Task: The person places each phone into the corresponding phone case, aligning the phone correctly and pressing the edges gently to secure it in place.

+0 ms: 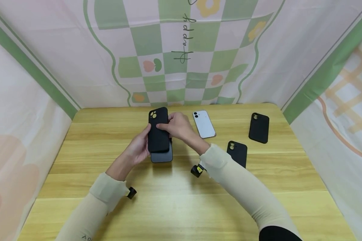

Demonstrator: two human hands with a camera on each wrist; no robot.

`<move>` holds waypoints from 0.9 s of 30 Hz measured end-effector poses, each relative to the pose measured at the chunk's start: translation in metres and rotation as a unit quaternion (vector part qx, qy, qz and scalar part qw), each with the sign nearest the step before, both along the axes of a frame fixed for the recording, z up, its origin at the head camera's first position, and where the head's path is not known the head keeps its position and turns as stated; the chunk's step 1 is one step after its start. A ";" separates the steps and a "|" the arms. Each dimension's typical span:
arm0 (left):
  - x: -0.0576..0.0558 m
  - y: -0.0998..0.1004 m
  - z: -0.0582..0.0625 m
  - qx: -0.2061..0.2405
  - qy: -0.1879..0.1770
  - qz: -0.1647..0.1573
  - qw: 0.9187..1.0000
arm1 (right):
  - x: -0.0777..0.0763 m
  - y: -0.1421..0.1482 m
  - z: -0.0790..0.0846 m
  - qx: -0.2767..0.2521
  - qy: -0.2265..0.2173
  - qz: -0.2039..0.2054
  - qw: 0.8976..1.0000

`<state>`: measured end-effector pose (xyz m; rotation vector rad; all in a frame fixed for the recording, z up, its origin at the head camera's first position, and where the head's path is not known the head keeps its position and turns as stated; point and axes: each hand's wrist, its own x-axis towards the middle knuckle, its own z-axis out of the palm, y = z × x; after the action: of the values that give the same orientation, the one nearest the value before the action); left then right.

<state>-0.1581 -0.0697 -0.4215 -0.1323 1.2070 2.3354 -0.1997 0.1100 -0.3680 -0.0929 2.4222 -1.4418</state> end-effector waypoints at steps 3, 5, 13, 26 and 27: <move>-0.001 0.001 -0.001 -0.005 -0.007 0.003 1.000 | 0.002 0.003 0.000 0.049 0.049 0.012 0.998; -0.001 0.001 -0.001 -0.009 -0.011 0.004 1.000 | 0.003 0.005 0.000 0.090 0.088 0.019 0.992; -0.001 0.002 -0.002 -0.011 -0.019 0.015 1.000 | 0.000 0.014 -0.004 0.185 0.172 0.028 0.967; 0.000 0.000 -0.002 -0.015 0.003 -0.001 1.000 | -0.016 0.018 -0.011 0.073 0.060 0.022 0.995; 0.000 0.000 -0.003 -0.014 0.010 -0.005 1.000 | -0.017 0.018 -0.011 0.065 0.053 0.020 0.996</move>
<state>-0.1582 -0.0701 -0.4245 -0.1131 1.2472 2.3166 -0.2167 0.1277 -0.3793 -0.1898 2.5765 -1.2889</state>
